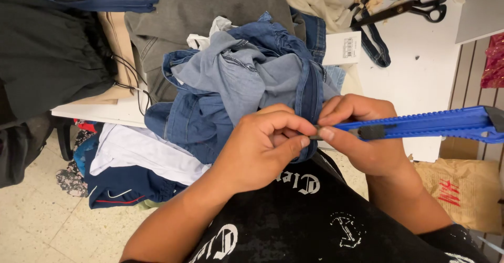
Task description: Distress denim fabric by fraying the edges with a utility knife
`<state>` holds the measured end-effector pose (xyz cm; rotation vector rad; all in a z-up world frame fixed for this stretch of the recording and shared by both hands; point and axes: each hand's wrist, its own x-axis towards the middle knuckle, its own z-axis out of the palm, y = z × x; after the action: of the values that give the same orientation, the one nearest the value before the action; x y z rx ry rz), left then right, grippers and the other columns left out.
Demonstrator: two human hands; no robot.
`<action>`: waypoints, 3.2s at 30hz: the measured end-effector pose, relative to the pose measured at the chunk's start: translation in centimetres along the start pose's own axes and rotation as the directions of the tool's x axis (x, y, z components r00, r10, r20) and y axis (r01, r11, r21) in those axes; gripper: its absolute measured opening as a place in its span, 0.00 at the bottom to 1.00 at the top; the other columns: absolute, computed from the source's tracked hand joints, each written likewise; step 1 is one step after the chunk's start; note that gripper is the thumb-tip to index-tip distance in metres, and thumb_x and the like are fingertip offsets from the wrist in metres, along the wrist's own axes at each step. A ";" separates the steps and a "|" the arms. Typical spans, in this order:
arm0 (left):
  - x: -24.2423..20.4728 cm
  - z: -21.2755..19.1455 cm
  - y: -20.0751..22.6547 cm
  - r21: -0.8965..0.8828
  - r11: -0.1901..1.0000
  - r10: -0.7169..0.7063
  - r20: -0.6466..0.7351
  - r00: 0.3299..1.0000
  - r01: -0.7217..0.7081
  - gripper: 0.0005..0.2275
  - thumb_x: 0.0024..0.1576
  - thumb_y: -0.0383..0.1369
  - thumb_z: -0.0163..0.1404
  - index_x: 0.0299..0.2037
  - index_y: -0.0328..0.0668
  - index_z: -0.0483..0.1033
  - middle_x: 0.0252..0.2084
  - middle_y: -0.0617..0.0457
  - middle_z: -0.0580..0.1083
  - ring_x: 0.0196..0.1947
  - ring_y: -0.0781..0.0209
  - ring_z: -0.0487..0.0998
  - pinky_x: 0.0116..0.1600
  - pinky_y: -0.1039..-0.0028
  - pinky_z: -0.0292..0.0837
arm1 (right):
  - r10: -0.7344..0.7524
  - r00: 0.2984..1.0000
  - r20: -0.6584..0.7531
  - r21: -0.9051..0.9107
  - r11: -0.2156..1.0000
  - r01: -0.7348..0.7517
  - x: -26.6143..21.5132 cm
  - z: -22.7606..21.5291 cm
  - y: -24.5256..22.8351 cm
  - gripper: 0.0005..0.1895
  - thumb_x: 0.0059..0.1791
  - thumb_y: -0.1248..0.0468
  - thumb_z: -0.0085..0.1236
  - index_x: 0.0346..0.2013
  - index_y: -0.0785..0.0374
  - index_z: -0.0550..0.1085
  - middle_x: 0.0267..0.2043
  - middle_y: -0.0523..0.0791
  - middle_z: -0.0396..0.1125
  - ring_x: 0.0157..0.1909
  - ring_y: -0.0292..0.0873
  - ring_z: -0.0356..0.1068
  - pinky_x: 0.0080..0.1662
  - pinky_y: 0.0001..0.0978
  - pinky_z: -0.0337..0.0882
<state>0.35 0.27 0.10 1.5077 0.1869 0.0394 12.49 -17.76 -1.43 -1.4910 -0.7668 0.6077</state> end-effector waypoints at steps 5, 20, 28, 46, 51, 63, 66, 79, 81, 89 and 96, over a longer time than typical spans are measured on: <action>1.1 0.0 0.1 0.005 1.000 0.011 -0.034 0.999 -0.011 0.03 0.58 0.24 0.55 0.37 0.43 0.81 0.34 0.57 0.75 0.26 0.73 0.72 0.31 0.83 0.67 | -0.010 0.999 0.044 -0.011 1.000 0.011 -0.6 -0.8 -0.1 0.13 0.50 0.62 0.55 0.42 0.69 0.76 0.39 0.53 0.73 0.41 0.47 0.73 0.45 0.34 0.73; -0.2 -1.0 0.8 0.177 0.983 -0.035 -0.031 0.999 0.040 0.05 0.57 0.25 0.53 0.40 0.47 0.74 0.34 0.58 0.73 0.26 0.71 0.74 0.32 0.81 0.70 | 0.016 0.997 -0.078 -0.140 0.990 -0.027 -0.9 -0.1 0.8 0.11 0.50 0.64 0.55 0.39 0.70 0.78 0.42 0.54 0.75 0.45 0.48 0.76 0.50 0.34 0.75; -0.8 0.2 0.4 0.016 0.997 0.071 -0.035 0.997 -0.070 0.09 0.56 0.20 0.56 0.44 0.40 0.82 0.40 0.52 0.73 0.36 0.68 0.80 0.47 0.84 0.80 | -0.011 1.000 -0.020 -0.130 0.991 0.008 -1.3 -0.4 -0.9 0.10 0.50 0.65 0.55 0.39 0.70 0.78 0.38 0.53 0.75 0.42 0.46 0.75 0.47 0.32 0.74; 2.0 1.1 4.4 0.222 0.936 0.266 0.062 0.962 -0.273 0.22 0.53 0.20 0.54 0.60 0.42 0.72 0.55 0.50 0.67 0.32 0.70 0.78 0.46 0.81 0.83 | -0.210 0.925 -0.316 -0.114 0.976 0.183 -2.3 -0.4 -2.2 0.09 0.50 0.63 0.55 0.42 0.66 0.72 0.43 0.53 0.71 0.48 0.50 0.75 0.56 0.39 0.79; 2.2 1.0 3.7 0.203 0.948 0.226 0.109 0.968 -0.244 0.25 0.51 0.19 0.55 0.61 0.46 0.71 0.60 0.46 0.66 0.31 0.70 0.76 0.46 0.81 0.81 | -0.200 0.938 -0.282 -0.142 0.976 0.166 -2.7 -0.2 -2.2 0.07 0.50 0.64 0.53 0.38 0.66 0.71 0.36 0.52 0.69 0.43 0.49 0.73 0.52 0.41 0.76; 2.2 -0.2 3.6 0.266 0.931 0.186 0.239 0.953 -0.248 0.29 0.51 0.18 0.51 0.65 0.45 0.65 0.66 0.43 0.63 0.28 0.68 0.79 0.41 0.80 0.81 | -0.142 0.958 -0.250 -0.049 0.990 0.134 -4.2 -0.1 -0.4 0.07 0.50 0.64 0.55 0.39 0.65 0.72 0.40 0.50 0.70 0.47 0.51 0.75 0.54 0.43 0.78; 2.1 -0.1 3.2 0.272 0.934 0.172 0.230 0.958 -0.233 0.29 0.50 0.19 0.52 0.65 0.45 0.66 0.65 0.44 0.63 0.28 0.68 0.80 0.42 0.80 0.82 | -0.173 0.967 -0.188 0.075 0.979 0.190 -3.8 -0.5 -0.3 0.10 0.51 0.62 0.54 0.40 0.67 0.72 0.35 0.51 0.68 0.42 0.53 0.73 0.51 0.43 0.76; -1.6 0.4 1.4 0.430 0.864 0.405 -0.286 0.869 -0.261 0.17 0.51 0.20 0.54 0.49 0.37 0.67 0.51 0.42 0.65 0.36 0.60 0.78 0.45 0.75 0.81 | 0.065 0.928 -0.368 -0.061 0.994 -0.093 0.6 4.2 0.0 0.19 0.42 0.68 0.70 0.30 0.53 0.64 0.24 0.36 0.61 0.25 0.28 0.53 0.30 0.21 0.56; -3.1 0.7 2.5 0.565 0.747 0.560 -0.255 0.788 -0.349 0.05 0.57 0.21 0.52 0.32 0.37 0.69 0.32 0.49 0.70 0.31 0.56 0.70 0.40 0.72 0.68 | 0.096 0.893 -0.440 -0.115 0.980 -0.162 0.7 4.5 -0.3 0.18 0.41 0.67 0.73 0.31 0.54 0.67 0.31 0.41 0.69 0.28 0.29 0.61 0.34 0.21 0.64; -3.1 0.6 0.7 0.362 0.931 0.142 -0.251 0.958 -0.043 0.13 0.61 0.39 0.49 0.28 0.42 0.67 0.27 0.53 0.69 0.23 0.60 0.74 0.32 0.72 0.71 | 0.034 0.932 -0.361 -0.281 0.949 -0.143 -0.7 5.3 -2.3 0.14 0.43 0.67 0.70 0.32 0.56 0.69 0.32 0.42 0.72 0.31 0.31 0.66 0.38 0.22 0.66; -1.6 1.7 0.2 0.454 0.890 0.089 -0.271 0.958 0.046 0.10 0.58 0.33 0.44 0.25 0.38 0.64 0.27 0.49 0.68 0.27 0.48 0.71 0.34 0.57 0.63 | -0.083 0.894 -0.440 -0.293 0.954 -0.056 -1.4 5.1 -1.4 0.16 0.43 0.72 0.72 0.31 0.57 0.69 0.36 0.47 0.76 0.35 0.32 0.73 0.40 0.19 0.70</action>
<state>-0.99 -1.60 0.59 1.9747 0.4360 0.2483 7.60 -15.59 -0.50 -1.8172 -0.5176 0.1180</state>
